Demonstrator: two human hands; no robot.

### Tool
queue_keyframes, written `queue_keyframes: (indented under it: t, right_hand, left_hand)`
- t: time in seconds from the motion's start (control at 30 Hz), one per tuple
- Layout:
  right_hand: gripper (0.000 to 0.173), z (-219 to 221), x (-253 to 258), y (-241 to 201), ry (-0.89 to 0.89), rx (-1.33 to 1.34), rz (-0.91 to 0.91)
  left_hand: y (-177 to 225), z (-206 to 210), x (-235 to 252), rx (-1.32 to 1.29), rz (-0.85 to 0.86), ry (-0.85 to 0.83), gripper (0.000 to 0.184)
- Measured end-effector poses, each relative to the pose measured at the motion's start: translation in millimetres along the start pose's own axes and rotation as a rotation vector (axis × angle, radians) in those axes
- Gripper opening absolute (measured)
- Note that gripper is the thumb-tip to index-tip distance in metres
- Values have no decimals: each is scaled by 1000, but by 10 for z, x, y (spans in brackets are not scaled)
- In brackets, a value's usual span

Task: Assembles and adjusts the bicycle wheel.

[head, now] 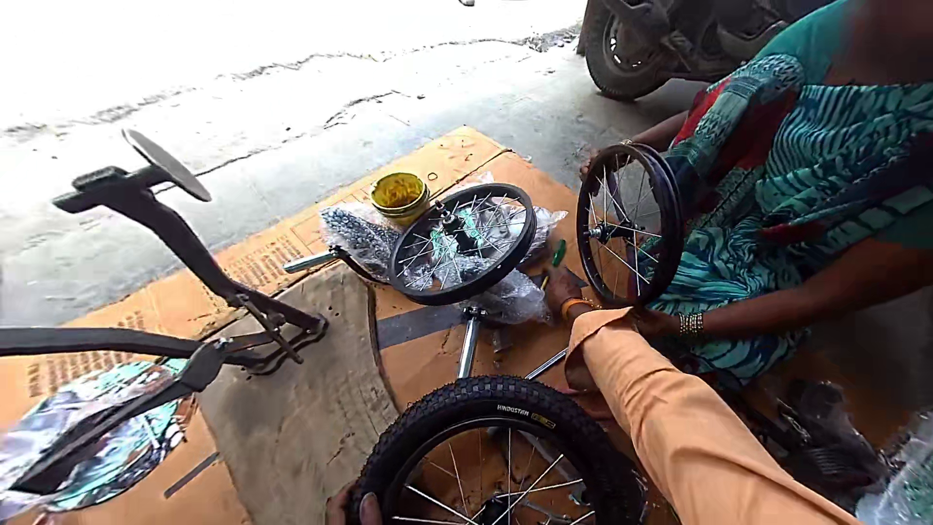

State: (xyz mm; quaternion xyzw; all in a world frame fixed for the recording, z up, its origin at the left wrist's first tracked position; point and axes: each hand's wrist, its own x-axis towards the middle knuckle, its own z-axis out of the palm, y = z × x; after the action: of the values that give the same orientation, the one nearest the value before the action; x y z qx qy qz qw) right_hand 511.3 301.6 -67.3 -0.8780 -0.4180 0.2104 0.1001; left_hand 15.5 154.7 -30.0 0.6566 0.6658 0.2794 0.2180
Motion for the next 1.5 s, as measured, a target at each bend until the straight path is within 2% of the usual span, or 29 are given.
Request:
queue_keyframes:
  t: [0.1,0.17,0.27,0.37,0.43,0.5,0.57,0.67,0.73,0.8,0.87,0.93,0.97,1.0,1.03,1.1,1.2,1.23,1.3,1.37,1.43,1.47,1.5]
  right_hand:
    - [29,-62,-170,137,145,243,35]
    - [31,-50,-434,296,198,570,81]
    - [33,-264,-1020,481,111,1132,174]
    - [27,-524,-1835,716,-13,1348,233]
    - [24,-732,-2328,819,-77,1341,164]
    - [28,-934,-2745,850,-114,1342,90]
    - [47,-1059,-3096,853,-119,1348,13]
    - [83,-1163,-3508,824,-16,1213,-147]
    - [104,-1173,-3695,765,-17,1161,-170]
    - [111,-1095,-3872,674,-106,1206,-146]
    - [106,-1003,-4037,607,-182,1247,-139]
    - [87,-946,-4129,586,-230,1310,-163]
    - [69,-924,-4160,585,-245,1371,-165]
    - [45,-904,-4188,574,-249,1418,-165]
    - [30,-877,-4221,543,-252,1438,-170]
    - [39,-824,-4302,446,-345,1286,-262]
    - [23,-653,-4532,226,-421,1006,-365]
    - [26,-604,-4585,167,-389,1007,-349]
    - [37,-518,-4601,81,-218,1134,-294]
    - [60,-414,-4566,44,-54,1230,-218]
    - [87,-247,-4584,19,-6,1237,-192]
    - [91,-140,-4631,4,-21,1226,-178]
    - [84,-18,-4683,-19,-38,1223,-157]
  left_hand:
    - [3,-5,-18,-8,15,25,44]
    - [-16,6,-65,-14,20,38,44]
    - [4,41,-13,-3,38,46,45]
    - [-8,-3,-68,32,41,39,46]
    - [-13,10,-53,51,41,39,47]
    - [32,21,-19,80,31,31,50]
    - [53,3,-9,133,1,18,53]
    - [122,-18,-18,152,-50,-28,53]
    - [131,-53,-23,112,-87,-62,51]
    - [63,-126,7,34,-101,-109,49]
    - [-5,-264,51,-127,-110,-178,48]
    - [-33,-410,75,-238,-152,-217,47]
    - [-30,-462,45,-221,-200,-229,50]
    - [-34,-478,-9,-171,-271,-245,59]
    - [-71,-457,-84,-148,-353,-266,71]
    - [-173,-376,-198,-171,-434,-261,83]
    - [-155,-416,-289,-289,-456,-253,74]
    - [-144,-439,-309,-368,-466,-275,71]
    - [-179,-471,-354,-554,-522,-345,67]
    - [-282,-474,-442,-695,-606,-392,64]
    - [-343,-505,-506,-762,-667,-426,62]
    - [-346,-531,-532,-773,-682,-450,61]
    - [-321,-560,-555,-776,-688,-472,59]
